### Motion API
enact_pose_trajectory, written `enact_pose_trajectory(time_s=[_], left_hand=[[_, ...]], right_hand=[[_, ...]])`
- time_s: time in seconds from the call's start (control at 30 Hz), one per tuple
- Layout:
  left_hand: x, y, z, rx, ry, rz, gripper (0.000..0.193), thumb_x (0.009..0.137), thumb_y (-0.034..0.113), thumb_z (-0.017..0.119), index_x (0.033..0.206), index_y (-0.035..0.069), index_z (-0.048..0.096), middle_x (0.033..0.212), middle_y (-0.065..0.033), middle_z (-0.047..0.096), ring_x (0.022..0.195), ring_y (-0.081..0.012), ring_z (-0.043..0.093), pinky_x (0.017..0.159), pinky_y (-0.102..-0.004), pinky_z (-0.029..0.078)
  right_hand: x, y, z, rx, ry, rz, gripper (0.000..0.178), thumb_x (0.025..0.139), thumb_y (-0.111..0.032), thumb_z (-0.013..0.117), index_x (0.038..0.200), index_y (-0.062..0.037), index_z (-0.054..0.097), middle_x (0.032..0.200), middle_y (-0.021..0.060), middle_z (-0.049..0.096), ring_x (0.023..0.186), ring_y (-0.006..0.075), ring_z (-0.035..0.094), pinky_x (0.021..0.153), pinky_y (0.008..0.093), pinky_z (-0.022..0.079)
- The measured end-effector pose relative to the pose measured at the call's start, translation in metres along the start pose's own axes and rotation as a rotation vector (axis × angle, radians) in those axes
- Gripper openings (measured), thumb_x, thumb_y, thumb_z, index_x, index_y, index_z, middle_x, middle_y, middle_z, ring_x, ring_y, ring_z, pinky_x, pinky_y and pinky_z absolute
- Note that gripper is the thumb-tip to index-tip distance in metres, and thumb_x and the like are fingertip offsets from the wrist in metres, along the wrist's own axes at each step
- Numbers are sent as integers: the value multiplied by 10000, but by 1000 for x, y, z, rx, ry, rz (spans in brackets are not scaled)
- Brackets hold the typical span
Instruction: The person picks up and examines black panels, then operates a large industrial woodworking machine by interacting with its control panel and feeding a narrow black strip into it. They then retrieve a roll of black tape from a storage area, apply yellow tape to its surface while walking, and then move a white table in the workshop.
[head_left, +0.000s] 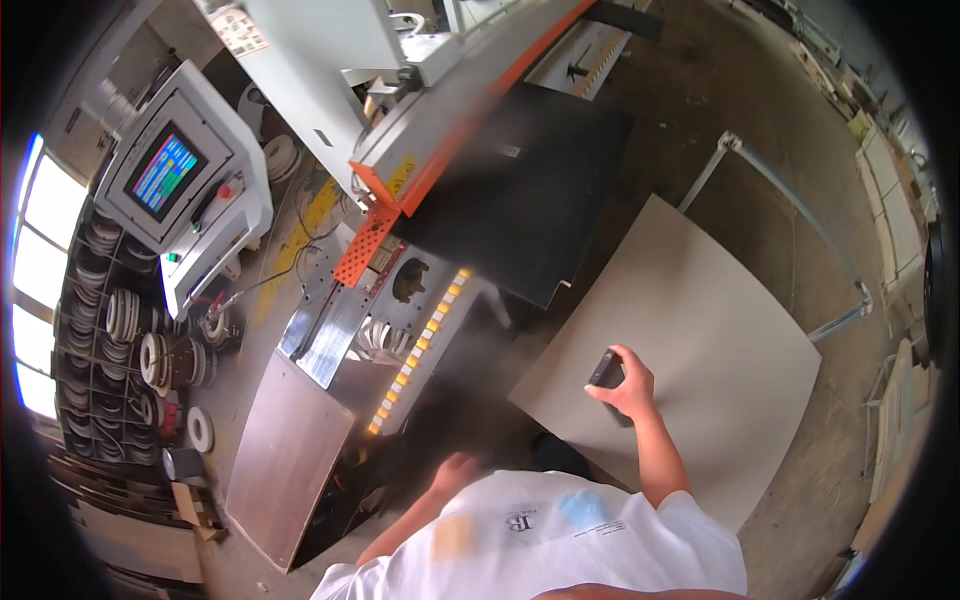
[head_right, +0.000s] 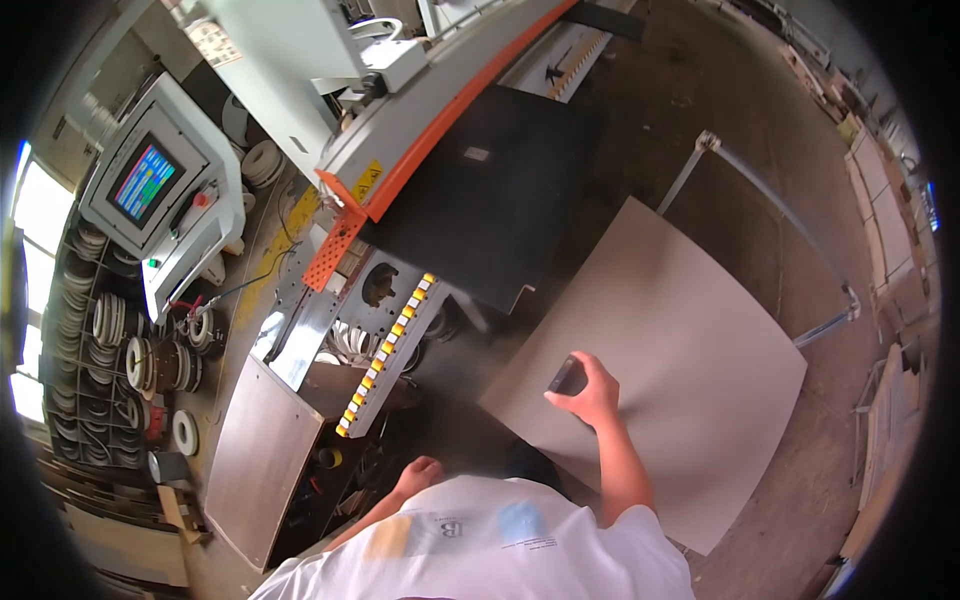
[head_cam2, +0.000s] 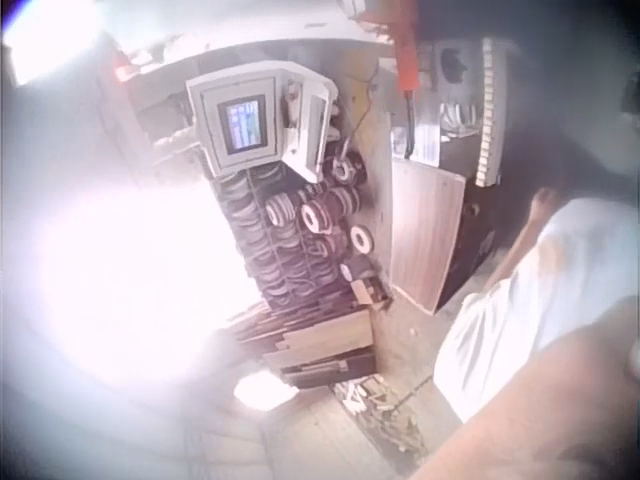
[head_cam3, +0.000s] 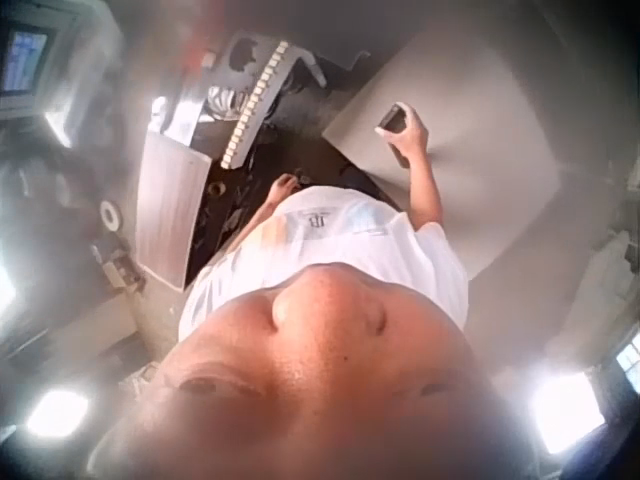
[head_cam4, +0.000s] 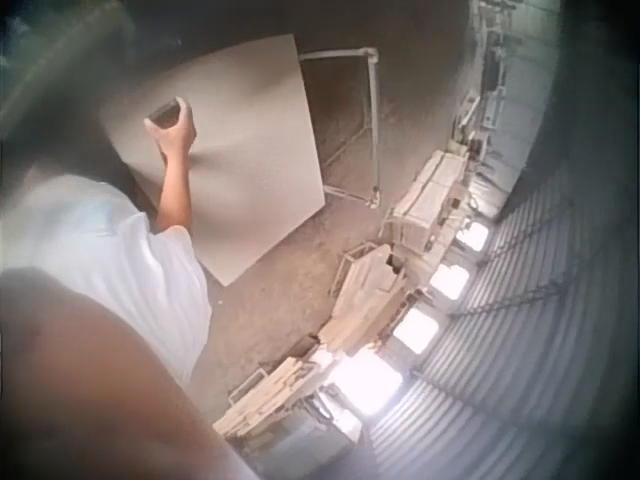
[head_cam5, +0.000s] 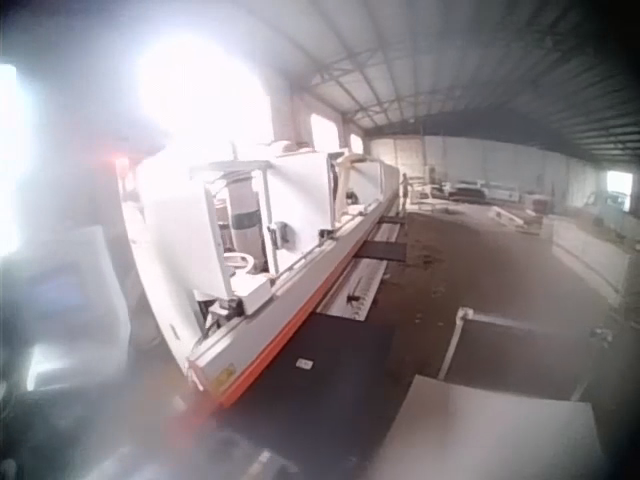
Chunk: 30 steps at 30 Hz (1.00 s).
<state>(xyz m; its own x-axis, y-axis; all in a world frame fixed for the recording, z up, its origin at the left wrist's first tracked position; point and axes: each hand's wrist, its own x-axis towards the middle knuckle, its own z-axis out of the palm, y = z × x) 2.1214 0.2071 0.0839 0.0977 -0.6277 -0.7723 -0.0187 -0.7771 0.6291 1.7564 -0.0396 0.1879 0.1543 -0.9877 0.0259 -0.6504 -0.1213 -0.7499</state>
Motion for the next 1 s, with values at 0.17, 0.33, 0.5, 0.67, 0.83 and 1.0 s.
enact_pose_trajectory(time_s=[0.17, 0.33, 0.5, 0.67, 0.83, 1.0], left_hand=[[0, 20, -36, 109, 1, 272, 300, 1039, 230, 626, 1257, 25, 605, 1029, -70, 696, 981, -160, 658, 878, -313, 541], [-6, -16, -66, 108, 63, 638, 634, 1010, 183, 667, 1537, 62, 335, 1429, -195, 505, 1178, -213, 609, 1013, -344, 494], [-44, 5, -86, -72, 254, 673, 685, 984, 98, 688, 1555, 92, 308, 1555, -193, 407, 1234, -214, 572, 1001, -341, 510], [-71, 9, -112, -228, 382, 827, 435, 1023, 36, 615, 1435, 49, 478, 1352, -54, 585, 1064, -99, 597, 952, -248, 471], [-93, 41, -132, -571, 643, 818, 366, 1013, 64, 641, 1373, 40, 575, 1025, 32, 614, 913, -57, 543, 824, -204, 442], [-91, 54, -156, -532, 727, 778, 301, 996, 118, 704, 1270, 0, 664, 1026, 12, 684, 905, -66, 594, 812, -215, 471]], right_hand=[[-37, -44, -7, 946, 309, 48, 774, 752, -285, 857, 1392, -64, 481, 1251, 95, 611, 1143, 246, 650, 1045, 401, 528], [-59, -98, 21, 1179, 338, 144, 573, 909, -472, 743, 1346, -180, 516, 1285, 39, 609, 1198, 249, 630, 953, 376, 522], [-73, -109, 40, 1392, 438, 336, 502, 947, -550, 660, 1341, -262, 544, 1234, -3, 629, 1178, 230, 628, 952, 433, 508], [-81, -129, 51, 1402, 392, 470, 509, 962, -578, 642, 1338, -246, 556, 1199, -9, 625, 1130, 226, 637, 902, 441, 538], [-85, -95, 66, 1232, 113, 507, 448, 981, -517, 664, 1222, -142, 616, 1138, 31, 684, 1014, 176, 673, 818, 372, 590], [-93, -70, 48, 923, -430, 524, 305, 990, -325, 697, 1147, -64, 674, 968, 35, 711, 823, 153, 703, 663, 337, 626]])
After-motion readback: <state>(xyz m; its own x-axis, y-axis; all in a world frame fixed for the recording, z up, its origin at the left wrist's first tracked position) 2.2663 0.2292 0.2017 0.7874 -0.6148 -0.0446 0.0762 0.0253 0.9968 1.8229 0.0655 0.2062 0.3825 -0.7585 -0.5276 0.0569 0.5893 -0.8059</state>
